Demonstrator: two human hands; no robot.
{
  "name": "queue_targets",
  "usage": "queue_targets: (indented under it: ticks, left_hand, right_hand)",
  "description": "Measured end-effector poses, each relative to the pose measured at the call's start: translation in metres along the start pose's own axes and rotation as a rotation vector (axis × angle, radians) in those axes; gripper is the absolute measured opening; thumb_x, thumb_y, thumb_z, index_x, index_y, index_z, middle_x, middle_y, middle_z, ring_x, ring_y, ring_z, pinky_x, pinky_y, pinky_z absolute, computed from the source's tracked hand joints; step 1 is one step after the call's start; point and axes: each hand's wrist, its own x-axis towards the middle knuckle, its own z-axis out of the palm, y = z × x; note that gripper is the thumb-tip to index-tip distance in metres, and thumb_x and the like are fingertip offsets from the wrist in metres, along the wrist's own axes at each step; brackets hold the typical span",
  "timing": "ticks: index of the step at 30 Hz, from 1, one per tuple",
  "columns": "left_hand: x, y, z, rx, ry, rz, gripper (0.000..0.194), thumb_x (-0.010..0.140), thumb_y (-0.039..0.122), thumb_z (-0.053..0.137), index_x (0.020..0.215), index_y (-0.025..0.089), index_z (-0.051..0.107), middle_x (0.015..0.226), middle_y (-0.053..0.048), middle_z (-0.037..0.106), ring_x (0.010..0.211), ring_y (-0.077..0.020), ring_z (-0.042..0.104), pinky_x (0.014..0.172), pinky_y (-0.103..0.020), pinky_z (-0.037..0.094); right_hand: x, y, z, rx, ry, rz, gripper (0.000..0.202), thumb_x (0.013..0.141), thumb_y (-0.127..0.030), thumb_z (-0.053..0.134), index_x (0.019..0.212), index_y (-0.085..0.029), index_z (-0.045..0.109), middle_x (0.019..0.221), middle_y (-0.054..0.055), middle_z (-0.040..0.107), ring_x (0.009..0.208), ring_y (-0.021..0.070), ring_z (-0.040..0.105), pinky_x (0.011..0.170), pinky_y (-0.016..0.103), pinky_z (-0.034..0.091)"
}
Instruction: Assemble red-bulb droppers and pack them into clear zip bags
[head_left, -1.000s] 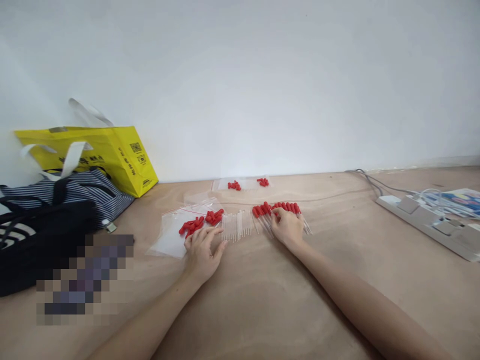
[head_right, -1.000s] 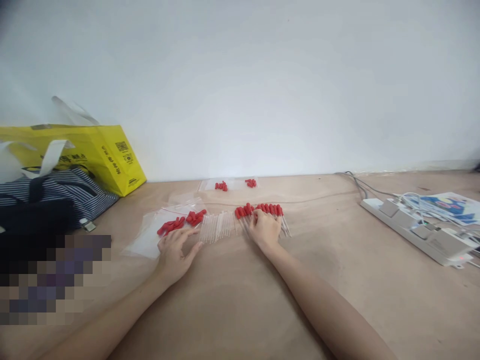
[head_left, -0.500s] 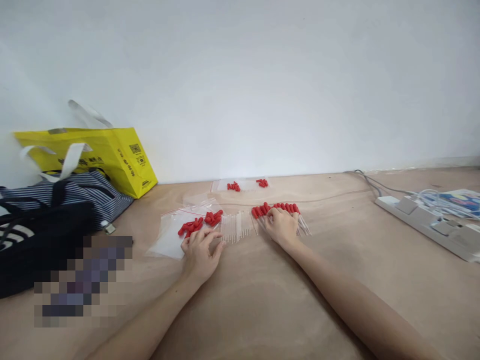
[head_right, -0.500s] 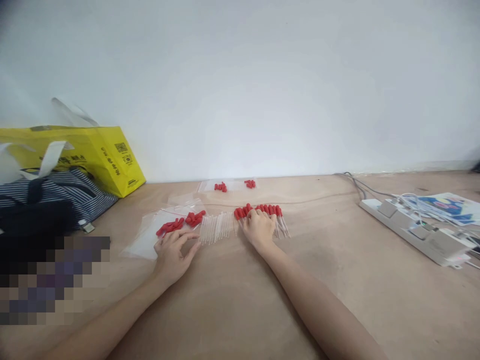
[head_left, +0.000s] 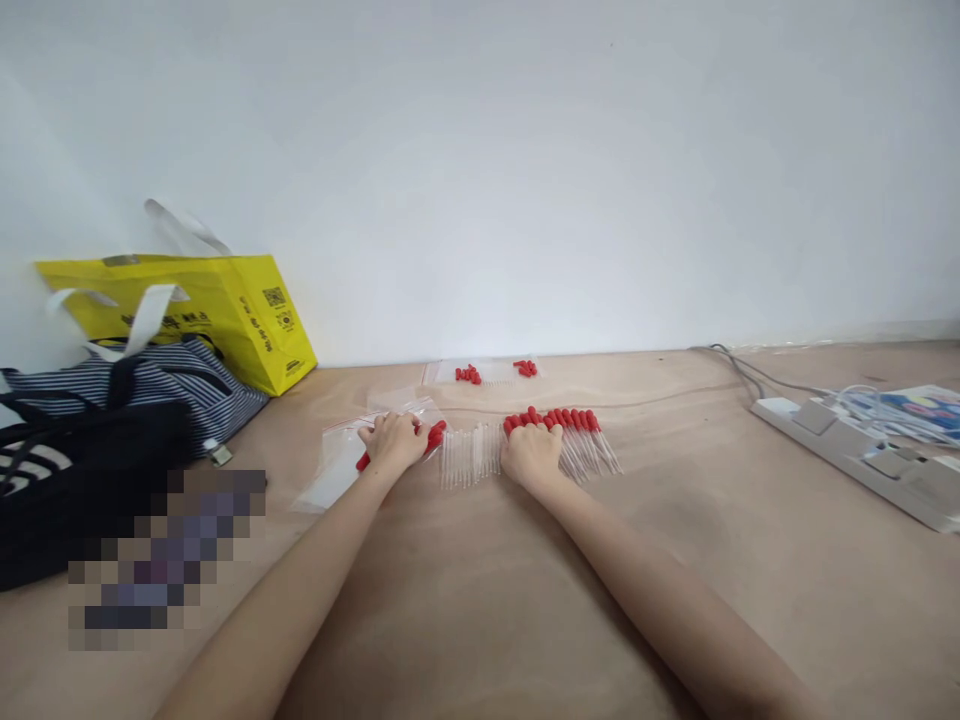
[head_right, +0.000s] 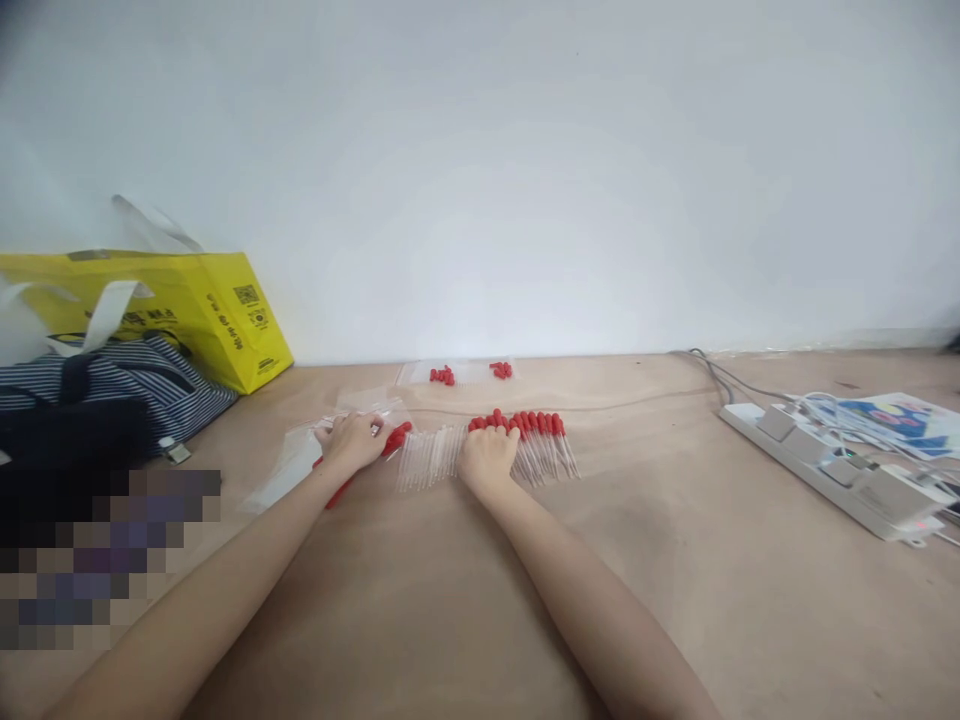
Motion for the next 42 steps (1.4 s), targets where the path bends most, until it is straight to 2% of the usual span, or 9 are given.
queue_targets:
  ticks: [5,11,16,19,22,26,29,34,42]
  left_hand:
    - [-0.002,0.003,0.001,-0.057,0.036,0.001,0.017,0.071,0.028,0.048,0.067,0.018,0.061,0.084,-0.013,0.062,0.093,-0.0338,0.049,0.075,-0.048,0.03]
    - [-0.015,0.004,-0.008,-0.251,0.088,0.07,0.012,0.074,0.028,0.048,0.073,0.018,0.054,0.078,-0.007,0.063,0.083,-0.0254,0.055,0.077,-0.043,0.034]
    - [-0.065,0.004,-0.011,-0.484,0.046,0.229,0.015,0.082,0.027,0.04,0.084,0.017,0.051,0.078,-0.002,0.062,0.071,-0.0131,0.059,0.066,-0.024,0.045]
    - [-0.099,0.003,-0.013,-0.663,-0.061,0.431,0.012,0.08,0.025,0.045,0.082,0.018,0.055,0.078,-0.002,0.062,0.073,-0.0143,0.058,0.067,-0.026,0.045]
    - [-0.117,0.003,-0.019,-0.638,-0.185,0.55,0.013,0.079,0.021,0.045,0.077,0.019,0.057,0.078,-0.002,0.061,0.073,-0.015,0.056,0.068,-0.028,0.045]
    - [-0.121,0.003,-0.021,-0.493,-0.17,0.6,0.017,0.074,0.022,0.052,0.089,0.021,0.06,0.087,-0.004,0.059,0.084,-0.0196,0.054,0.078,-0.037,0.04]
    - [-0.119,0.004,-0.015,-0.407,-0.163,0.601,0.023,0.073,0.028,0.056,0.095,0.023,0.061,0.09,-0.004,0.059,0.086,-0.0215,0.052,0.077,-0.039,0.038]
    - [-0.119,0.012,-0.007,-0.352,-0.11,0.588,0.016,0.081,0.027,0.047,0.081,0.024,0.063,0.081,-0.001,0.061,0.082,-0.0194,0.053,0.076,-0.037,0.033]
    - [-0.12,0.018,-0.005,-0.344,-0.098,0.552,0.013,0.085,0.024,0.041,0.086,0.022,0.054,0.085,0.002,0.064,0.085,-0.019,0.053,0.079,-0.038,0.026]
  right_hand:
    - [0.002,-0.008,0.002,-0.02,-0.019,0.004,0.025,0.075,-0.009,0.041,0.082,-0.008,0.065,0.087,0.02,0.063,0.085,0.027,0.053,0.073,0.04,0.024]
    - [-0.009,0.003,-0.003,0.022,0.046,-0.075,0.025,0.079,-0.016,0.039,0.088,-0.003,0.059,0.091,0.022,0.059,0.086,0.0284,0.05,0.071,0.038,0.027]
    - [-0.031,0.034,0.003,0.112,0.092,-0.283,0.018,0.082,-0.013,0.034,0.087,-0.012,0.052,0.089,0.011,0.057,0.083,0.0198,0.049,0.072,0.031,0.03]
    - [-0.048,0.056,0.012,0.309,0.147,-0.505,0.021,0.084,-0.01,0.028,0.08,-0.016,0.048,0.078,0.006,0.055,0.071,0.016,0.047,0.071,0.03,0.032]
    - [-0.064,0.07,0.017,0.421,0.162,-0.598,0.023,0.083,-0.008,0.028,0.092,-0.015,0.048,0.084,0.007,0.055,0.074,0.0159,0.048,0.071,0.029,0.034]
    - [-0.073,0.071,0.015,0.396,0.153,-0.67,0.038,0.081,-0.003,0.029,0.114,-0.016,0.043,0.089,0.008,0.054,0.077,0.0166,0.047,0.071,0.03,0.033]
    - [-0.074,0.066,0.011,0.376,0.129,-0.685,0.033,0.081,-0.005,0.032,0.105,-0.017,0.05,0.085,0.006,0.054,0.074,0.0159,0.046,0.068,0.029,0.032]
    - [-0.076,0.057,0.006,0.422,0.135,-0.669,0.015,0.084,-0.014,0.038,0.085,-0.016,0.053,0.082,0.004,0.058,0.074,0.0151,0.048,0.07,0.03,0.028]
    - [-0.08,0.052,0.006,0.522,0.144,-0.665,0.019,0.086,-0.014,0.036,0.091,-0.018,0.053,0.082,0.003,0.061,0.074,0.0137,0.052,0.072,0.029,0.026]
